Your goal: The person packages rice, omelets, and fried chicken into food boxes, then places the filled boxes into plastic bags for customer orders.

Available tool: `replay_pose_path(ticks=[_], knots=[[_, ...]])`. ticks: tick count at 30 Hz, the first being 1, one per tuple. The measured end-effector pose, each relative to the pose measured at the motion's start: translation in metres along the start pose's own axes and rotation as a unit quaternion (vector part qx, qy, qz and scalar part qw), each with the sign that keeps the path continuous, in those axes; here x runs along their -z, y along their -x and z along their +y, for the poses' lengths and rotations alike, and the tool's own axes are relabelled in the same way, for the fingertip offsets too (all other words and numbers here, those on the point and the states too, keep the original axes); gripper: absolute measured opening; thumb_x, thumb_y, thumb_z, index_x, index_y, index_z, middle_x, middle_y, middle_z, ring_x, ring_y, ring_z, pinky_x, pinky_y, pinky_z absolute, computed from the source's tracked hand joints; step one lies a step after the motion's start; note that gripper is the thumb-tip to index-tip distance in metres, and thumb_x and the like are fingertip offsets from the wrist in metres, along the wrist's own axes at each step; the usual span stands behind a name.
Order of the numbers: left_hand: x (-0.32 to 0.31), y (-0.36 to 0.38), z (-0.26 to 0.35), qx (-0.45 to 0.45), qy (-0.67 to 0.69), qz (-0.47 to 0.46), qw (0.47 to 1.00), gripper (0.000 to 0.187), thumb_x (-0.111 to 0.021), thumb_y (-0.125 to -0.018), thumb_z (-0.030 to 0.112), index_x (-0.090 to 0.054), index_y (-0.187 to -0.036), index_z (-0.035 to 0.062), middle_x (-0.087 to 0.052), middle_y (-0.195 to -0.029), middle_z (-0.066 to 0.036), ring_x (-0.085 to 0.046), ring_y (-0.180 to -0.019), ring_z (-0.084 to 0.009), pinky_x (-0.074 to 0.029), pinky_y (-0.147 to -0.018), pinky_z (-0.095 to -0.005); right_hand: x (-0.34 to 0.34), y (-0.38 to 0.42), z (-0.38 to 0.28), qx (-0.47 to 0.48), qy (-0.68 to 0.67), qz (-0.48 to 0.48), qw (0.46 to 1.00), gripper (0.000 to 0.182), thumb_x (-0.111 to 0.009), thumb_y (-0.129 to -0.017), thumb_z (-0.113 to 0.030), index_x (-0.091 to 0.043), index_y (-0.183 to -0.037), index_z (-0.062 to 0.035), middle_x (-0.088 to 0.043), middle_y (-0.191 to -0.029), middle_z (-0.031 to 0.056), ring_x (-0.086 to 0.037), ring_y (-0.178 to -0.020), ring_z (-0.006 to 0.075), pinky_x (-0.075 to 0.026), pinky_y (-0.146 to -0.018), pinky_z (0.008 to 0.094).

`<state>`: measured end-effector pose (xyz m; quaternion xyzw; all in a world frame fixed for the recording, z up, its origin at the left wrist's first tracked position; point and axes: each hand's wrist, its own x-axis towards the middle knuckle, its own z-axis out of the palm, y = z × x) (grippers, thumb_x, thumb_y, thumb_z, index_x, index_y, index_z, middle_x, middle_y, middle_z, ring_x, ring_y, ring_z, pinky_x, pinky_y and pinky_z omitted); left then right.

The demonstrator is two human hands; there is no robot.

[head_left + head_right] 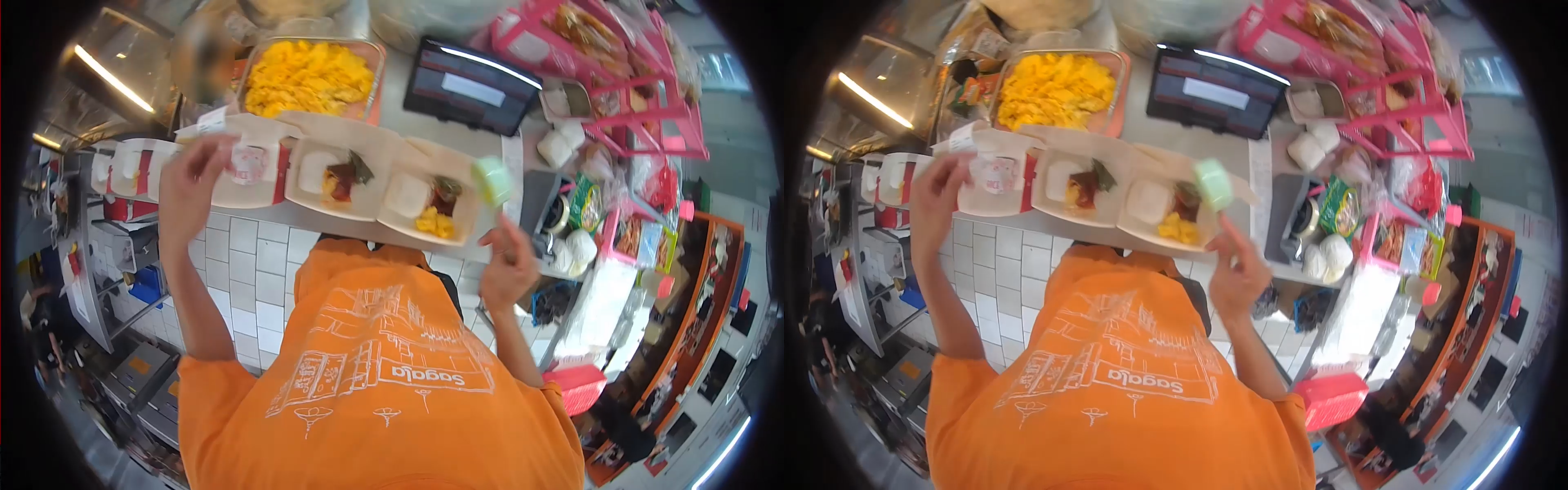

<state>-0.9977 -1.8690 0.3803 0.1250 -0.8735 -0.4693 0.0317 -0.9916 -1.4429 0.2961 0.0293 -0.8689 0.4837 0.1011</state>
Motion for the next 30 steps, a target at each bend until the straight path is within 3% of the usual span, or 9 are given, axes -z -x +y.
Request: replay_pose_path(ticks=[2,6,8,11,14,17,21,24,30], knots=[[0.015,-0.062,-0.007,-0.08,-0.017,-0.012,0.997,0.024,-0.061,-0.101,0.018,-0.069,-0.114,-0.0004,-0.06,-0.083,0.001,-0.055,-0.078,-0.0081,-0.045,-0.071,-0.024,-0.018,-0.077,-0.044,0.15,0.021,-0.032,0.988,0.034,-0.063,-0.093,-0.001,-0.07,-0.125,-0.0096,-0.074,-0.089,0.0087,-0.068,-0.069,0.0174,-0.051,-0.063,0.0313],[0.003,-0.183,-0.041,-0.161,-0.288,-0.136,0.934,0.025,-0.067,-0.093,0.012,-0.066,-0.117,0.0043,-0.067,-0.091,-0.01,-0.066,-0.085,-0.0231,-0.053,-0.078,-0.0356,-0.135,-0.203,-0.055,0.248,0.054,-0.313,0.915,0.034,-0.062,-0.09,-0.003,-0.069,-0.123,-0.0058,-0.072,-0.09,0.0203,-0.072,-0.076,0.0263,-0.055,-0.069,0.0353],[-0.011,-0.228,-0.092,-0.314,-0.345,-0.067,0.882,0.027,-0.072,-0.089,0.018,-0.067,-0.113,0.0068,-0.07,-0.093,-0.012,-0.067,-0.096,-0.0329,-0.054,-0.089,-0.0414,-0.2,-0.221,-0.043,0.371,0.174,-0.343,0.845,0.028,-0.059,-0.084,0.002,-0.07,-0.11,-0.0011,-0.072,-0.086,0.0218,-0.072,-0.077,0.0338,-0.057,-0.069,0.0422],[-0.013,-0.306,-0.151,-0.357,-0.413,-0.059,0.836,0.022,-0.069,-0.092,0.019,-0.068,-0.111,0.007,-0.069,-0.096,-0.012,-0.068,-0.098,-0.0322,-0.056,-0.09,-0.0422,-0.245,-0.212,-0.054,0.333,0.357,-0.444,0.752,0.02,-0.073,-0.073,-0.004,-0.073,-0.093,-0.0029,-0.072,-0.086,0.0156,-0.072,-0.083,0.0325,-0.059,-0.072,0.0411],[-0.023,-0.34,-0.161,-0.209,-0.496,-0.171,0.826,0.035,-0.072,-0.085,0.01,-0.065,-0.118,0.005,-0.066,-0.112,-0.014,-0.066,-0.106,-0.032,-0.057,-0.083,-0.0435,-0.255,-0.207,-0.048,0.325,0.336,-0.486,0.738,0.018,-0.077,-0.069,-0.004,-0.071,-0.086,-0.0024,-0.071,-0.083,0.0162,-0.072,-0.081,0.0345,-0.06,-0.072,0.0394],[-0.032,-0.357,-0.171,-0.17,-0.509,-0.251,0.806,0.027,-0.07,-0.084,0.006,-0.068,-0.11,0.0035,-0.065,-0.112,-0.017,-0.067,-0.106,-0.033,-0.058,-0.082,-0.0431,-0.255,-0.202,-0.032,0.272,0.282,-0.477,0.787,0.011,-0.066,-0.078,-0.003,-0.071,-0.088,-0.0016,-0.07,-0.082,0.0189,-0.071,-0.081,0.0375,-0.059,-0.073,0.0436],[-0.031,-0.34,-0.169,-0.219,-0.524,-0.22,0.793,0.021,-0.067,-0.083,0.002,-0.069,-0.104,0.0014,-0.065,-0.108,-0.02,-0.067,-0.104,-0.0353,-0.058,-0.081,-0.0428,-0.241,-0.182,-0.027,0.263,0.159,-0.48,0.822,0.028,-0.054,-0.081,0.004,-0.069,-0.105,0.0057,-0.07,-0.089,0.0279,-0.07,-0.085,0.0413,-0.056,-0.08,0.0484],[-0.034,-0.344,-0.166,-0.199,-0.524,-0.236,0.794,0.022,-0.067,-0.081,-0.001,-0.069,-0.103,0.0002,-0.064,-0.106,-0.02,-0.067,-0.104,-0.0363,-0.059,-0.081,-0.0427,-0.233,-0.194,-0.062,0.151,0.255,-0.546,0.783,0.037,-0.053,-0.081,0.005,-0.07,-0.114,0.0034,-0.07,-0.095,0.027,-0.07,-0.087,0.0397,-0.056,-0.082,0.0466],[-0.031,-0.339,-0.162,-0.21,-0.513,-0.236,0.798,0.018,-0.065,-0.081,-0.002,-0.068,-0.099,-0.0041,-0.064,-0.105,-0.021,-0.067,-0.104,-0.0358,-0.059,-0.08,-0.0413,-0.257,-0.229,-0.042,0.23,0.223,-0.449,0.834,0.036,-0.053,-0.082,0.006,-0.072,-0.112,-0.0002,-0.07,-0.093,0.0262,-0.07,-0.085,0.0405,-0.056,-0.078,0.0475]])
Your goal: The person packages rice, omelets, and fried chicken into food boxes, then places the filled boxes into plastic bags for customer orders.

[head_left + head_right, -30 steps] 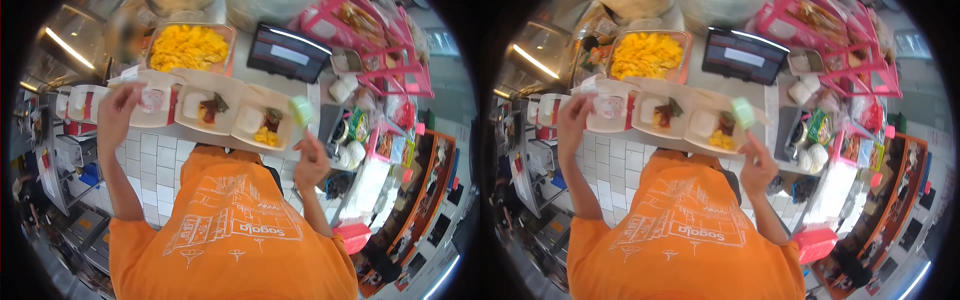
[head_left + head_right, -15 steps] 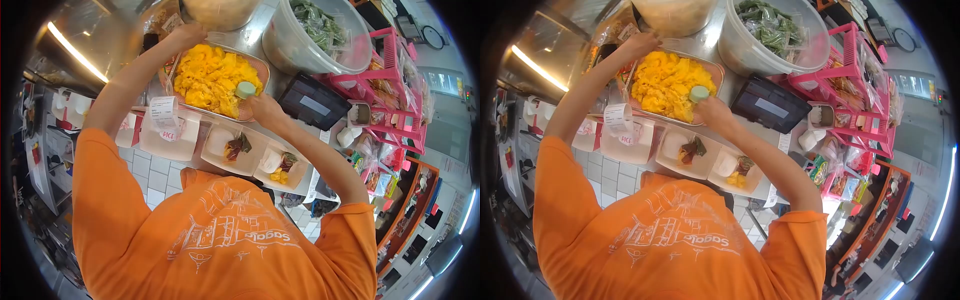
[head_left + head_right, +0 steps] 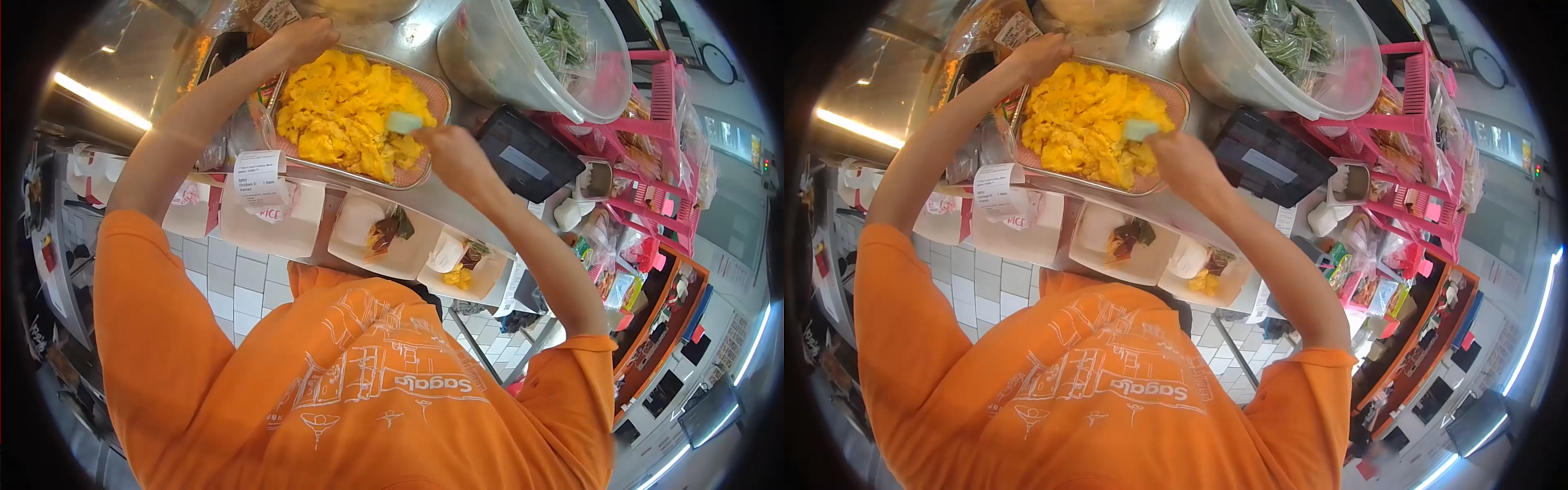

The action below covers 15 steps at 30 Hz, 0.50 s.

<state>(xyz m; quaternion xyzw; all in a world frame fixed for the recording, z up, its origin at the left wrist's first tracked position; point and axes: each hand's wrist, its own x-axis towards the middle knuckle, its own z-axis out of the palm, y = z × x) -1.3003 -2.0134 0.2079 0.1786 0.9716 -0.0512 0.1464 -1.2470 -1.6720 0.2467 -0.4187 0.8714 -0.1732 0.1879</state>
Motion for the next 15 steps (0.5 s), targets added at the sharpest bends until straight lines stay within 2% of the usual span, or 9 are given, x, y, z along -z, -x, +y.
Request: replay_pose_path(ticks=[1,4,5,8,11,14,15], knots=[[-0.003,0.003,0.0,-0.003,0.0,0.025,1.0,0.017,-0.065,-0.08,-0.002,-0.068,-0.098,-0.0047,-0.064,-0.104,-0.021,-0.067,-0.103,-0.0362,-0.059,-0.079,-0.0414,-0.012,0.003,-0.003,-0.017,0.02,-0.059,0.998,0.035,-0.053,-0.082,0.006,-0.072,-0.111,0.0007,-0.07,-0.092,0.0269,-0.069,-0.083,0.042,-0.056,-0.076,0.0488],[-0.006,0.001,0.001,0.011,0.002,0.065,0.998,0.015,-0.065,-0.08,-0.002,-0.067,-0.094,-0.0052,-0.066,-0.099,-0.022,-0.069,-0.098,-0.0373,-0.059,-0.078,-0.0421,-0.007,0.034,-0.018,-0.023,-0.001,-0.097,0.995,0.035,-0.054,-0.081,0.006,-0.073,-0.109,0.0002,-0.07,-0.091,0.0263,-0.069,-0.082,0.0435,-0.056,-0.075,0.0486],[-0.008,0.003,0.003,0.021,0.005,0.071,0.997,0.014,-0.065,-0.079,-0.003,-0.067,-0.093,-0.0052,-0.067,-0.097,-0.022,-0.07,-0.096,-0.0376,-0.059,-0.078,-0.0424,-0.009,0.04,-0.018,-0.003,-0.026,-0.092,0.995,0.029,-0.057,-0.083,0.003,-0.075,-0.106,-0.002,-0.071,-0.09,0.0239,-0.068,-0.083,0.0445,-0.056,-0.077,0.0473],[-0.017,-0.002,0.002,0.017,0.022,0.131,0.991,0.012,-0.065,-0.078,-0.004,-0.068,-0.09,-0.0048,-0.068,-0.092,-0.022,-0.071,-0.092,-0.0385,-0.059,-0.076,-0.0428,0.0,0.023,-0.021,0.023,-0.069,-0.111,0.991,0.024,-0.059,-0.088,-0.001,-0.076,-0.105,-0.0045,-0.071,-0.09,0.0209,-0.067,-0.084,0.0427,-0.054,-0.079,0.0456],[-0.019,-0.001,0.003,0.023,0.032,0.155,0.987,0.01,-0.064,-0.079,-0.003,-0.069,-0.089,-0.0049,-0.069,-0.091,-0.022,-0.071,-0.091,-0.0387,-0.059,-0.076,-0.0424,0.006,-0.004,0.023,0.081,-0.122,-0.17,0.975,0.021,-0.061,-0.092,-0.006,-0.077,-0.106,-0.0069,-0.073,-0.089,0.017,-0.067,-0.083,0.0389,-0.052,-0.078,0.0433],[-0.012,0.004,0.003,0.045,0.039,0.125,0.99,0.017,-0.069,-0.075,-0.004,-0.071,-0.092,-0.0023,-0.068,-0.095,-0.022,-0.07,-0.091,-0.0394,-0.059,-0.075,-0.0428,0.009,-0.006,0.047,0.121,-0.154,-0.156,0.968,0.021,-0.062,-0.093,-0.008,-0.077,-0.107,-0.0084,-0.072,-0.079,0.0138,-0.067,-0.072,0.0304,-0.051,-0.071,0.0402],[-0.015,0.004,-0.001,0.028,0.04,0.115,0.992,0.021,-0.071,-0.073,-0.005,-0.071,-0.094,-0.0011,-0.068,-0.095,-0.021,-0.07,-0.092,-0.0392,-0.059,-0.075,-0.0428,0.028,-0.003,0.032,0.023,-0.137,-0.193,0.971,0.02,-0.063,-0.096,-0.012,-0.078,-0.108,-0.01,-0.066,-0.07,0.0088,-0.061,-0.064,0.0175,-0.049,-0.064,0.0342]])
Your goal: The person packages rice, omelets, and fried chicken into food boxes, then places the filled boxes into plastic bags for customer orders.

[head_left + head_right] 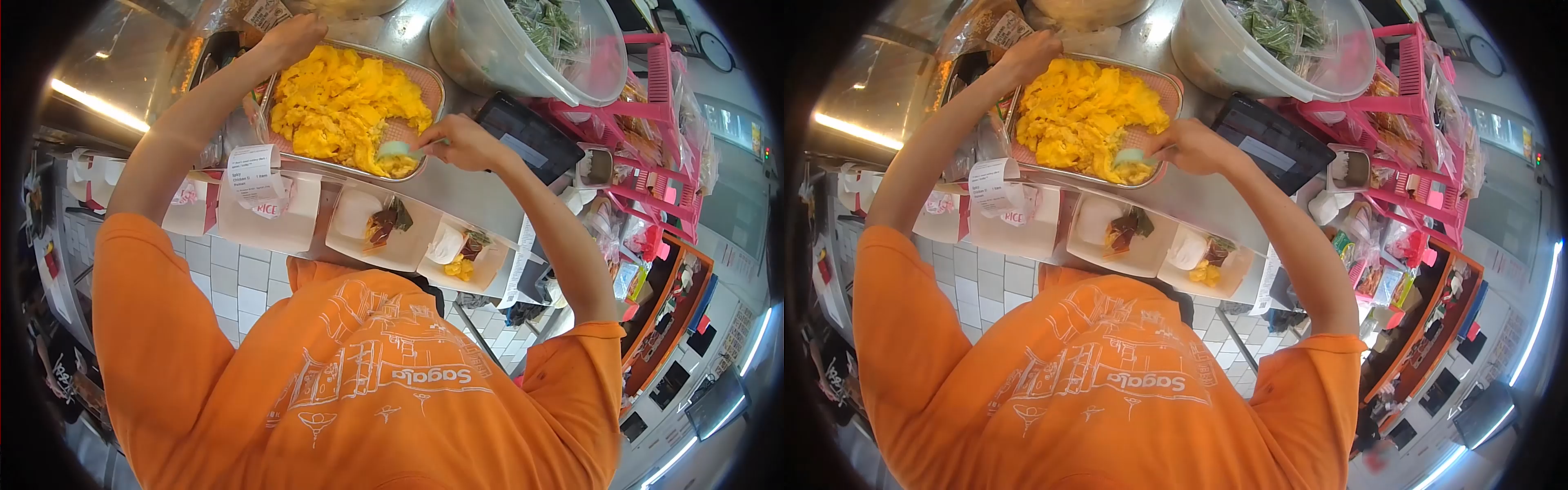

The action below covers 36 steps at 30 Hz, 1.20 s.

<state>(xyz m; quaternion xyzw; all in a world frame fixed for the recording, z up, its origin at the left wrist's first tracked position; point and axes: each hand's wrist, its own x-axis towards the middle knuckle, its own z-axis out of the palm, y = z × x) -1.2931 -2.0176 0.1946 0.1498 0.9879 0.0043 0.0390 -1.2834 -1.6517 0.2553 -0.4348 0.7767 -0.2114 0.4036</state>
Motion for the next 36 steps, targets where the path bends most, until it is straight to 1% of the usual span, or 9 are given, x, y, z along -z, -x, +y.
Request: replay_pose_path(ticks=[6,12,15,18,21,22,28,33,36], knots=[[0.004,-0.007,-0.01,0.026,0.039,-0.091,0.995,0.035,-0.08,-0.068,-0.002,-0.074,-0.102,0.0044,-0.07,-0.099,-0.018,-0.069,-0.097,-0.037,-0.058,-0.078,-0.0441,-0.031,0.014,0.021,-0.22,-0.349,0.124,0.903,0.026,-0.062,-0.1,-0.016,-0.071,-0.12,-0.0012,-0.055,-0.07,-0.0017,-0.046,-0.062,0.0061,-0.037,-0.056,0.024],[0.052,0.0,-0.009,0.02,0.14,0.051,0.989,0.026,-0.068,-0.089,0.017,-0.071,-0.112,0.0038,-0.072,-0.098,-0.02,-0.07,-0.091,-0.0363,-0.056,-0.08,-0.0432,-0.009,0.051,-0.009,-0.156,-0.569,0.221,0.776,0.027,-0.059,-0.102,-0.012,-0.067,-0.123,0.0037,-0.052,-0.075,-0.0046,-0.044,-0.063,0.0058,-0.035,-0.054,0.0228],[0.073,0.012,0.0,0.036,0.174,0.097,0.979,0.029,-0.064,-0.095,0.024,-0.071,-0.112,0.0024,-0.072,-0.094,-0.021,-0.07,-0.089,-0.0365,-0.055,-0.081,-0.0431,-0.011,0.052,-0.004,-0.127,-0.545,0.236,0.794,0.026,-0.062,-0.1,-0.013,-0.07,-0.12,0.0005,-0.059,-0.072,0.0012,-0.052,-0.064,0.0084,-0.041,-0.056,0.0253],[0.076,0.014,-0.001,0.049,0.087,0.065,0.993,0.029,-0.067,-0.093,0.024,-0.071,-0.106,-0.0004,-0.071,-0.089,-0.024,-0.07,-0.09,-0.0375,-0.055,-0.081,-0.0444,-0.029,0.02,-0.005,-0.092,-0.107,0.275,0.951,0.025,-0.064,-0.092,-0.008,-0.072,-0.115,-0.0031,-0.068,-0.075,0.0143,-0.066,-0.069,0.0213,-0.051,-0.064,0.0335],[0.034,0.02,-0.016,0.036,-0.025,0.018,0.999,0.03,-0.071,-0.089,0.023,-0.069,-0.103,-0.0028,-0.071,-0.09,-0.025,-0.07,-0.091,-0.0381,-0.056,-0.079,-0.045,-0.062,-0.001,0.02,0.102,0.135,0.216,0.962,0.024,-0.059,-0.092,-0.002,-0.073,-0.111,-0.0036,-0.072,-0.082,0.0171,-0.07,-0.069,0.0315,-0.055,-0.068,0.0391],[0.02,0.023,-0.02,0.055,-0.005,0.0,0.998,0.031,-0.073,-0.087,0.022,-0.067,-0.103,-0.004,-0.071,-0.092,-0.025,-0.071,-0.093,-0.0378,-0.058,-0.078,-0.0448,-0.05,0.008,-0.008,0.046,0.116,0.158,0.98,0.024,-0.058,-0.088,0.003,-0.074,-0.105,-0.0019,-0.071,-0.089,0.0208,-0.069,-0.081,0.039,-0.054,-0.075,0.0446],[-0.005,0.015,-0.023,0.122,0.055,-0.108,0.985,0.03,-0.08,-0.08,0.019,-0.067,-0.091,-0.0049,-0.072,-0.075,-0.021,-0.075,-0.078,-0.0337,-0.06,-0.064,-0.0426,-0.026,0.017,-0.011,0.017,-0.007,0.101,0.995,0.024,-0.065,-0.083,-0.003,-0.076,-0.105,-0.0046,-0.071,-0.09,0.0206,-0.069,-0.082,0.0378,-0.054,-0.077,0.0427],[0.014,0.015,-0.025,0.205,0.198,-0.165,0.944,0.025,-0.077,-0.083,0.02,-0.069,-0.084,-0.0034,-0.071,-0.069,-0.018,-0.075,-0.071,-0.0267,-0.059,-0.06,-0.0436,-0.031,-0.002,0.019,-0.18,-0.249,0.096,0.947,0.019,-0.064,-0.092,-0.006,-0.076,-0.104,0.0027,-0.067,-0.072,0.0098,-0.061,-0.066,0.016,-0.047,-0.063,0.0292],[0.028,0.017,-0.029,0.112,0.052,-0.146,0.982,0.029,-0.07,-0.09,0.025,-0.07,-0.079,-0.0017,-0.07,-0.066,-0.014,-0.073,-0.064,-0.0242,-0.057,-0.055,-0.0413,-0.029,0.009,0.029,-0.189,-0.405,0.136,0.884,0.024,-0.063,-0.096,-0.01,-0.072,-0.112,0.0045,-0.06,-0.073,0.0019,-0.052,-0.065,0.0082,-0.041,-0.058,0.0234]])
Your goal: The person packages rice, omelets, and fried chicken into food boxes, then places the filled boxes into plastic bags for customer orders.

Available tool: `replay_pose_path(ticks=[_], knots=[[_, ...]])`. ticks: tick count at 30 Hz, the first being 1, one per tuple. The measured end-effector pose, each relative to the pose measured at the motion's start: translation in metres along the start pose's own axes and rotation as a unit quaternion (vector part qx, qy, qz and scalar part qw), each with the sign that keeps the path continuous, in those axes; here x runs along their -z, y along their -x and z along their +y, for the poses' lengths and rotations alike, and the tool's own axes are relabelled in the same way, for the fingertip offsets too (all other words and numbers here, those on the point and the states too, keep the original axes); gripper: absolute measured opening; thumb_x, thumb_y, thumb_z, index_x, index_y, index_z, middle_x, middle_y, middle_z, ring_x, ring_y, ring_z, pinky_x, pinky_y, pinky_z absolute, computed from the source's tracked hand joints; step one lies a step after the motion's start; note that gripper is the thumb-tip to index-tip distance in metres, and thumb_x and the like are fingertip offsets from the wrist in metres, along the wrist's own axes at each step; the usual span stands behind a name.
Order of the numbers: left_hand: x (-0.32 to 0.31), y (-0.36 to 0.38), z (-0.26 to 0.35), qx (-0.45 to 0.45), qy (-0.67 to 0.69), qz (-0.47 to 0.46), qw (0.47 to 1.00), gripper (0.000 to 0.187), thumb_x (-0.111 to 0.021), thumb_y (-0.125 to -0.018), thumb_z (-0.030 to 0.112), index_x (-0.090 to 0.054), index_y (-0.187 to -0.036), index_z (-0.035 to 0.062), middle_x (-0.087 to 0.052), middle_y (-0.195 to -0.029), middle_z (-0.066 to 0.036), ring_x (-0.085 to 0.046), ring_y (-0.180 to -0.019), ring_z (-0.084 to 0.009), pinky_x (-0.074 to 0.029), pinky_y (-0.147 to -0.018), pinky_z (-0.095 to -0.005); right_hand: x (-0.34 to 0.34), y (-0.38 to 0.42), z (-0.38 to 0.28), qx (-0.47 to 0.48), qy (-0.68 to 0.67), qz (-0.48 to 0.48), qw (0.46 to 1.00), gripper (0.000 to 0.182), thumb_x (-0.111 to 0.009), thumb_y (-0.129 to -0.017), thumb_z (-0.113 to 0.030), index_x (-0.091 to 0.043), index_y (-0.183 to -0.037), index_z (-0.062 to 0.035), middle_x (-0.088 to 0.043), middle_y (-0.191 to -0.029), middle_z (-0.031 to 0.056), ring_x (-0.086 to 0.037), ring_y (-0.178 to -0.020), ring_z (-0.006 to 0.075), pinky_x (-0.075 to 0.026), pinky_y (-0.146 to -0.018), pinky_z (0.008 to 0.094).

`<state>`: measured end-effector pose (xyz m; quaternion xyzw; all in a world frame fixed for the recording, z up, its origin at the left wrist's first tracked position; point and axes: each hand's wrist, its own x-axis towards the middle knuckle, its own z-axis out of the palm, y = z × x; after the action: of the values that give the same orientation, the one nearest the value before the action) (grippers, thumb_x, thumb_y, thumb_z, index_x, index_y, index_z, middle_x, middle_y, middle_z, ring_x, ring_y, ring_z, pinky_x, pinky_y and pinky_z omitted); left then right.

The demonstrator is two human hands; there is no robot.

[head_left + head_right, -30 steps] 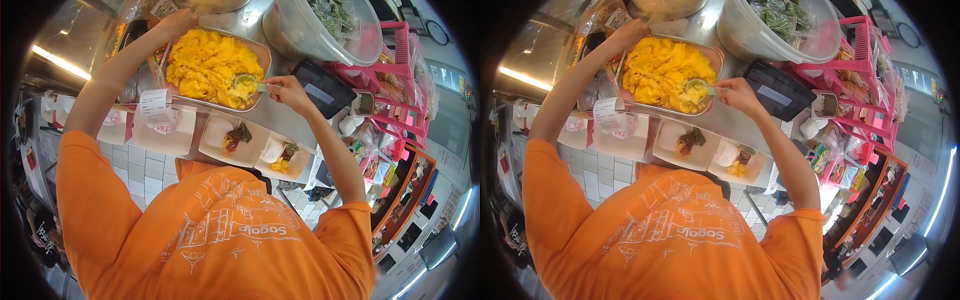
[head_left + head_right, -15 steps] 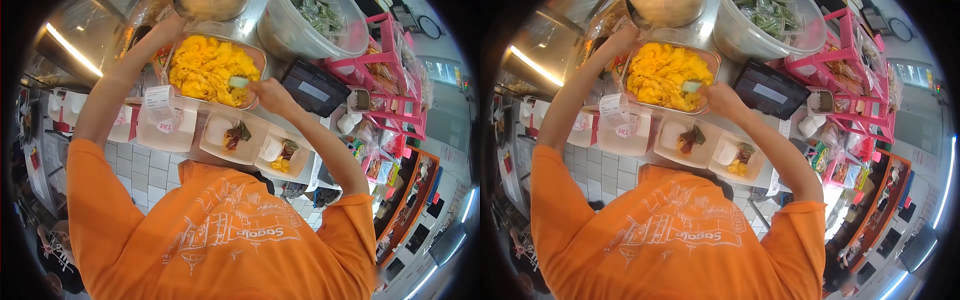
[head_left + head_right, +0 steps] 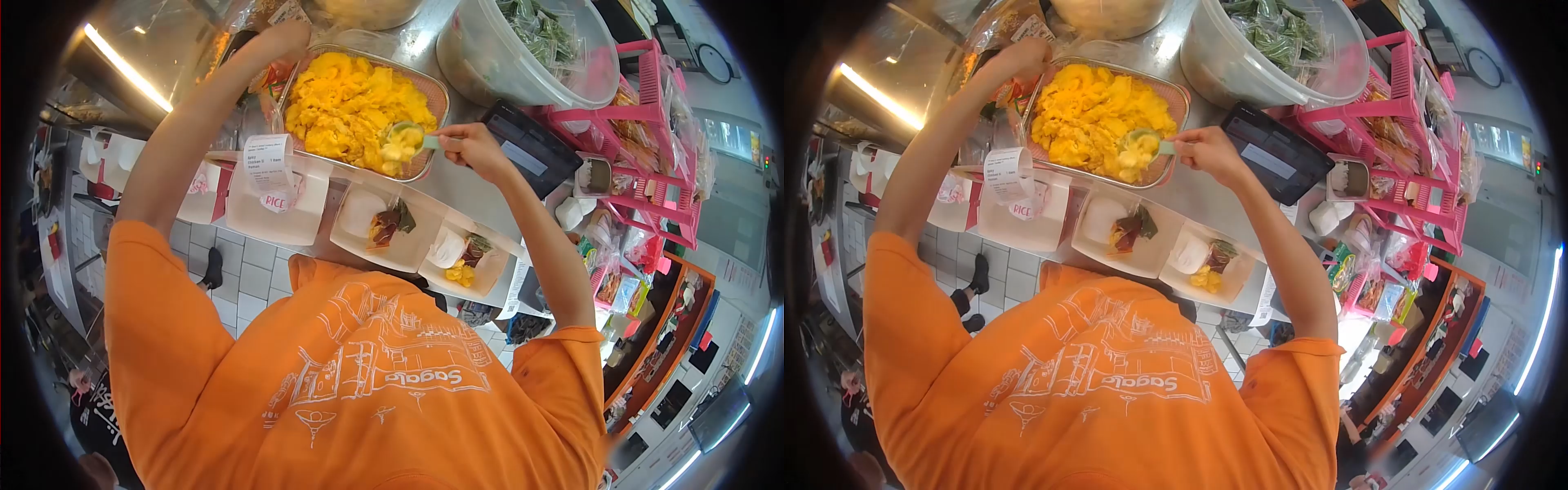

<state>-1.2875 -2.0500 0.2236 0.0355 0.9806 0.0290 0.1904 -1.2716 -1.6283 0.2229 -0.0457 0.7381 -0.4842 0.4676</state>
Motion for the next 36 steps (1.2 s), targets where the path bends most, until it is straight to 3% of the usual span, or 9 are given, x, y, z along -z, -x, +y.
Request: replay_pose_path(ticks=[7,9,12,15,18,20,23,30,36], knots=[[0.165,0.191,0.123,0.026,0.444,0.129,0.886,0.047,-0.056,-0.104,0.031,-0.055,-0.133,-0.0057,-0.072,-0.1,-0.014,-0.071,-0.082,-0.0186,-0.057,-0.073,-0.03,-0.002,0.113,-0.037,0.11,-0.208,0.061,0.97,0.034,-0.06,-0.101,-0.012,-0.062,-0.13,0.0054,-0.055,-0.081,-0.0023,-0.046,-0.068,0.0068,-0.034,-0.059,0.0218],[0.126,0.221,0.106,0.01,0.408,0.205,0.889,0.037,-0.054,-0.102,0.037,-0.07,-0.108,0.004,-0.068,-0.073,-0.005,-0.068,-0.059,-0.011,-0.046,-0.044,-0.0221,-0.014,0.158,-0.031,0.136,-0.226,0.071,0.962,0.034,-0.061,-0.101,-0.014,-0.062,-0.13,0.0051,-0.056,-0.081,-0.0024,-0.047,-0.069,0.0063,-0.035,-0.059,0.021],[0.089,0.311,0.172,0.04,0.585,0.016,0.81,0.026,-0.054,-0.1,0.021,-0.068,-0.085,0.0046,-0.07,-0.069,-0.005,-0.067,-0.054,-0.0101,-0.037,-0.037,-0.0208,-0.052,0.216,0.003,0.135,-0.297,0.105,0.94,0.034,-0.062,-0.101,-0.014,-0.063,-0.13,0.0028,-0.059,-0.078,-0.0009,-0.05,-0.068,0.0057,-0.036,-0.059,0.0199],[-0.02,0.326,0.223,0.075,0.643,-0.159,0.746,0.035,-0.052,-0.105,0.029,-0.068,-0.094,-0.0003,-0.072,-0.076,-0.009,-0.071,-0.061,-0.0137,-0.048,-0.045,-0.0239,-0.108,0.23,0.058,0.117,-0.228,0.187,0.948,0.031,-0.059,-0.102,-0.011,-0.063,-0.131,-0.0011,-0.06,-0.075,-0.0015,-0.053,-0.066,0.0069,-0.04,-0.059,0.0226],[-0.15,0.318,0.282,0.105,0.74,-0.161,0.644,0.038,-0.05,-0.107,0.03,-0.061,-0.119,-0.0046,-0.073,-0.099,-0.015,-0.074,-0.084,-0.0177,-0.057,-0.063,-0.0273,-0.138,0.196,0.135,0.3,0.088,0.266,0.912,0.033,-0.059,-0.098,-0.001,-0.065,-0.13,-0.0043,-0.065,-0.078,0.0024,-0.059,-0.066,0.0115,-0.047,-0.061,0.0273],[-0.172,0.319,0.318,0.134,0.751,-0.114,0.637,0.038,-0.05,-0.107,0.029,-0.057,-0.128,-0.0015,-0.072,-0.108,-0.014,-0.072,-0.091,-0.0184,-0.057,-0.071,-0.0278,-0.135,0.169,0.176,0.429,0.305,0.259,0.81,0.038,-0.06,-0.094,0.004,-0.066,-0.13,-0.0078,-0.068,-0.083,0.0026,-0.061,-0.068,0.0111,-0.049,-0.062,0.0256],[-0.186,0.334,0.339,0.135,0.756,-0.087,0.635,0.038,-0.05,-0.107,0.028,-0.055,-0.134,0.0011,-0.071,-0.115,-0.012,-0.071,-0.098,-0.0186,-0.057,-0.076,-0.0287,-0.128,0.186,0.157,0.381,0.235,0.254,0.857,0.035,-0.058,-0.092,0.004,-0.07,-0.123,-0.0086,-0.067,-0.082,0.0111,-0.068,-0.074,0.0192,-0.052,-0.07,0.0304],[-0.208,0.37,0.36,0.172,0.733,-0.075,0.654,0.037,-0.053,-0.105,0.03,-0.056,-0.134,0.0064,-0.071,-0.118,-0.01,-0.07,-0.1,-0.0173,-0.056,-0.078,-0.0298,-0.09,0.201,0.032,0.479,0.107,0.37,0.789,0.023,-0.063,-0.096,-0.006,-0.073,-0.116,-0.0113,-0.073,-0.088,0.0107,-0.069,-0.071,0.0164,-0.052,-0.066,0.0282],[-0.194,0.326,0.383,0.161,0.707,-0.143,0.674,0.041,-0.06,-0.102,0.036,-0.056,-0.13,0.0066,-0.072,-0.111,-0.007,-0.068,-0.094,-0.0176,-0.055,-0.076,-0.0328,-0.057,0.099,-0.028,0.386,0.211,0.297,0.848,0.023,-0.063,-0.093,-0.008,-0.073,-0.114,-0.0068,-0.075,-0.098,0.0166,-0.074,-0.083,0.0239,-0.056,-0.079,0.0337]])
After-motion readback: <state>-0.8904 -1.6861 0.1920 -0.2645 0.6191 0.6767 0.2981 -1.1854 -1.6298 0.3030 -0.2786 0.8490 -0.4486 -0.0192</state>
